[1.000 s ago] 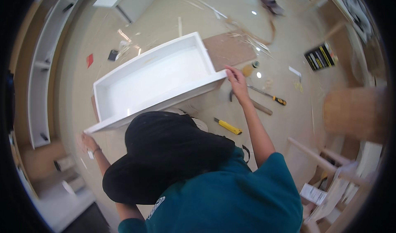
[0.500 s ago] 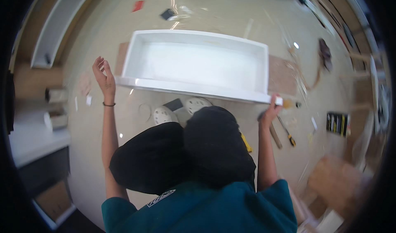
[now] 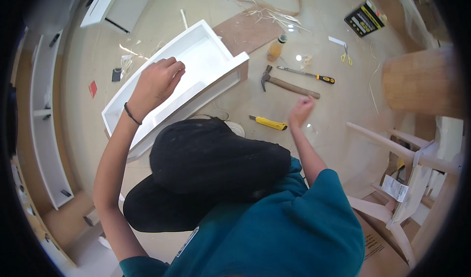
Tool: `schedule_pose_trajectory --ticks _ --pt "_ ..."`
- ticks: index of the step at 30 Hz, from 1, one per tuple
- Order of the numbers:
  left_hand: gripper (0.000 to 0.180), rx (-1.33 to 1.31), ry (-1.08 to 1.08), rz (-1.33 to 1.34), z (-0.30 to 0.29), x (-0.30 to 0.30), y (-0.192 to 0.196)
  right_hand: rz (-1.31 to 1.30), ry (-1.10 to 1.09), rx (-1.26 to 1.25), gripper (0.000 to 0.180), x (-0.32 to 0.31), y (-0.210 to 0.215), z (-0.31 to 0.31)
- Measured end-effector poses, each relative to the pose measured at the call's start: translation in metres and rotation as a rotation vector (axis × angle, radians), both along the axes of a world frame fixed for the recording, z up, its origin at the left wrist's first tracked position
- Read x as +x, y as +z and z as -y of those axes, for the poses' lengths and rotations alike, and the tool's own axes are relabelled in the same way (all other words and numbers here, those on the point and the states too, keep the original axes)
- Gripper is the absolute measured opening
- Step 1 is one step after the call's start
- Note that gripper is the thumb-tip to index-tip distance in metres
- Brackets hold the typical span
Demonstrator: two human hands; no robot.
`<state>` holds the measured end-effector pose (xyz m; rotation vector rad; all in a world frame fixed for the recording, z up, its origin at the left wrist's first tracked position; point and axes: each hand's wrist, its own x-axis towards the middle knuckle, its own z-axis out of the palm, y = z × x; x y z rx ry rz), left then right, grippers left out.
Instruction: The person assembles a white drawer unit on the floor, using a hammer to tap edges and a utility knife to trim excess material. They handle the drawer, hammer, and utility knife while working on the floor.
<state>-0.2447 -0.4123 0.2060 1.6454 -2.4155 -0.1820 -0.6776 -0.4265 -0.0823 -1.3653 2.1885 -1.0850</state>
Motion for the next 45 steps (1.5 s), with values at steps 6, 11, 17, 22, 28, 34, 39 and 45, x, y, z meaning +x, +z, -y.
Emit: schedule_pose_trajectory --ticks 6,11,17,22,28,34,39,45 --pt "0.034 0.265 0.076 -0.131 0.046 -0.074 -0.038 -0.504 -0.363 0.401 0.038 -0.132 -0.085 -0.051" --pt "0.061 0.485 0.311 -0.482 0.069 -0.088 -0.072 -0.706 -0.385 0.357 0.035 -0.115 -0.101 -0.057" --pt "0.064 0.527 0.34 -0.517 0.07 -0.096 -0.084 -0.631 -0.421 0.436 0.033 -0.109 -0.082 -0.05" --pt "0.059 0.419 0.218 -0.158 0.075 -0.117 -0.09 -0.655 -0.424 0.404 0.032 -0.108 -0.086 -0.05" --pt "0.043 0.359 0.341 -0.3 0.083 -0.13 -0.107 -0.65 -0.42 0.395 0.032 -0.11 -0.084 -0.051" --pt "0.037 0.302 0.39 -0.311 0.08 -0.136 -0.109 -0.657 -0.423 0.383 0.033 -0.109 -0.086 -0.05" --pt "0.034 0.237 0.381 -0.245 0.08 -0.14 -0.109 -0.626 -0.435 0.378 0.033 -0.11 -0.087 -0.05" --pt "0.033 0.178 0.344 -0.224 0.081 -0.14 -0.112 -0.639 -0.422 0.362 0.033 -0.11 -0.086 -0.05"
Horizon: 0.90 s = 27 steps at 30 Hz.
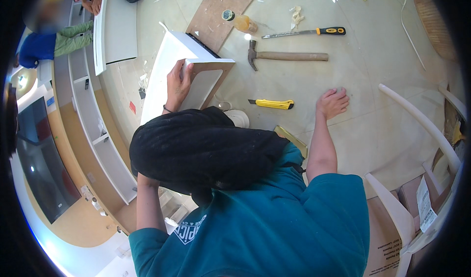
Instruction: The person assembles a white drawer unit on the floor, using a hammer to tap edges and a utility knife to trim excess material. They handle the drawer, hammer, and utility knife while working on the floor.
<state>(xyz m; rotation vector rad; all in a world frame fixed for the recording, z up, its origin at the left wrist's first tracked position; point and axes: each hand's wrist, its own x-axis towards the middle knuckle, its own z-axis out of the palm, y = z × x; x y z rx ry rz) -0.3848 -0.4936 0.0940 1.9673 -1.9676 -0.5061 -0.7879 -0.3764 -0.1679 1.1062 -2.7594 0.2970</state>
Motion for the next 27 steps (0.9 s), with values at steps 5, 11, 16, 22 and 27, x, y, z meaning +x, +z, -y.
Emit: schedule_pose_trajectory --ticks 5,11,16,22,27 --pt "0.032 -0.032 -0.017 0.046 0.0 -0.002 0.0 -0.023 0.0 0.02 0.033 0.0 0.001 0.0" --pt "0.032 -0.041 -0.019 0.07 0.001 -0.004 0.002 -0.013 -0.009 0.041 0.033 0.001 0.002 0.001" --pt "0.032 -0.066 -0.012 0.084 0.0 -0.004 0.0 -0.024 -0.006 0.013 0.033 0.0 -0.004 -0.001" --pt "0.042 0.029 0.006 0.151 0.002 -0.002 0.009 -0.06 -0.023 0.04 0.033 -0.002 -0.011 -0.002" --pt "0.061 0.112 0.045 0.115 0.003 0.024 0.06 -0.068 -0.016 0.019 0.035 -0.003 -0.018 -0.004"
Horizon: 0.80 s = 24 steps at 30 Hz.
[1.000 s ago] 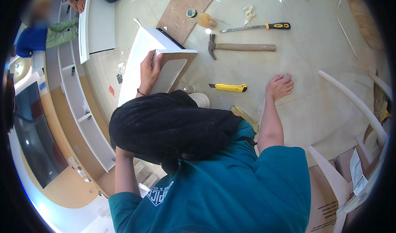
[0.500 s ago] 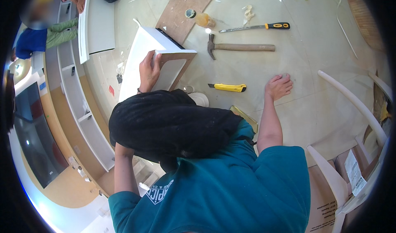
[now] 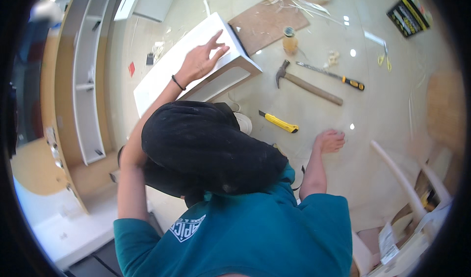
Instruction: The person assembles a white drawer unit on the floor, using a hammer to tap edges and a utility knife to trim excess material. They handle the drawer, hammer, and utility knife while working on the floor.
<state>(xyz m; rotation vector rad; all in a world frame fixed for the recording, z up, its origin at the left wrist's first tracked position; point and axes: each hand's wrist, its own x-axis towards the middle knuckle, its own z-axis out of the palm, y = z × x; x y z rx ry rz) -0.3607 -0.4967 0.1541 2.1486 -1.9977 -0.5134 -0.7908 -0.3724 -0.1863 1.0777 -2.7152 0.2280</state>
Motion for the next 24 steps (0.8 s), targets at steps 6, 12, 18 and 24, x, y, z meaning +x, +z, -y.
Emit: schedule_pose_trajectory --ticks 6,12,18,24 --pt "0.042 -0.384 -0.038 0.505 -0.066 0.124 0.104 -0.05 -0.007 0.024 0.035 -0.009 -0.008 0.005" --pt "0.044 -0.544 0.795 0.407 -0.257 0.33 0.084 0.863 0.595 -0.261 0.046 0.077 0.063 0.065" --pt "0.049 -0.5 1.741 0.073 -0.488 0.441 -0.07 1.579 0.863 -0.276 0.06 0.259 0.148 0.156" --pt "0.057 -1.071 1.733 -0.872 -0.503 0.393 -0.158 1.641 0.872 -0.408 0.052 0.315 0.184 0.137"
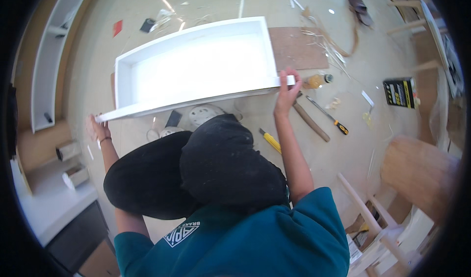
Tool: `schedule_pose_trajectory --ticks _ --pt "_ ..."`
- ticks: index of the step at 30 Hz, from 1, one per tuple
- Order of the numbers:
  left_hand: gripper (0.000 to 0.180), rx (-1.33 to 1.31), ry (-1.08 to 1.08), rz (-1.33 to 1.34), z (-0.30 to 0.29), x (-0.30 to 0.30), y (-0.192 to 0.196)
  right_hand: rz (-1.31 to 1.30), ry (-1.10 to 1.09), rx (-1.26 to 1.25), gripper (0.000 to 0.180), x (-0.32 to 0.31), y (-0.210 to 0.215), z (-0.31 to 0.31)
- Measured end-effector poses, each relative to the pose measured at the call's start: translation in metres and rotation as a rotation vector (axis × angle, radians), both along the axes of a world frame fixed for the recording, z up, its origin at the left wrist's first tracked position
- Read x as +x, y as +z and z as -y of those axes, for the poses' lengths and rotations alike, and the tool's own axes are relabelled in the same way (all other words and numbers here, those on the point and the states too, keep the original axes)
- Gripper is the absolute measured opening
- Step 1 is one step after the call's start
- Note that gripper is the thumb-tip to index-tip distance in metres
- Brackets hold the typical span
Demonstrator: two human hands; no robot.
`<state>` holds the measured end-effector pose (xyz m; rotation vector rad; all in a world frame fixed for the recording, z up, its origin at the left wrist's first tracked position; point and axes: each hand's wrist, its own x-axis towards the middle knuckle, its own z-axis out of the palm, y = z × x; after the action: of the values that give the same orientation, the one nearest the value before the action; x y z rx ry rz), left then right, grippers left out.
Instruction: The person assembles a white drawer unit on the floor, using a hammer to tap edges and a utility knife to trim excess material. They handle the drawer, hammer, and utility knife while working on the floor.
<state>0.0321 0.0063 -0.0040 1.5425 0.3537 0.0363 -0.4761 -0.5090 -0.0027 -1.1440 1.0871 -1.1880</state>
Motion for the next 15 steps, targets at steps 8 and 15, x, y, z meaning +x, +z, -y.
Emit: schedule_pose_trajectory --ticks 8,15 --pt "0.04 -0.028 0.051 0.186 0.03 -0.031 0.0 -0.211 0.034 0.025 0.044 0.006 0.014 -0.014" --pt "0.036 0.051 0.131 0.278 0.053 -0.047 0.014 -0.215 0.033 0.008 0.039 0.005 0.017 -0.013"
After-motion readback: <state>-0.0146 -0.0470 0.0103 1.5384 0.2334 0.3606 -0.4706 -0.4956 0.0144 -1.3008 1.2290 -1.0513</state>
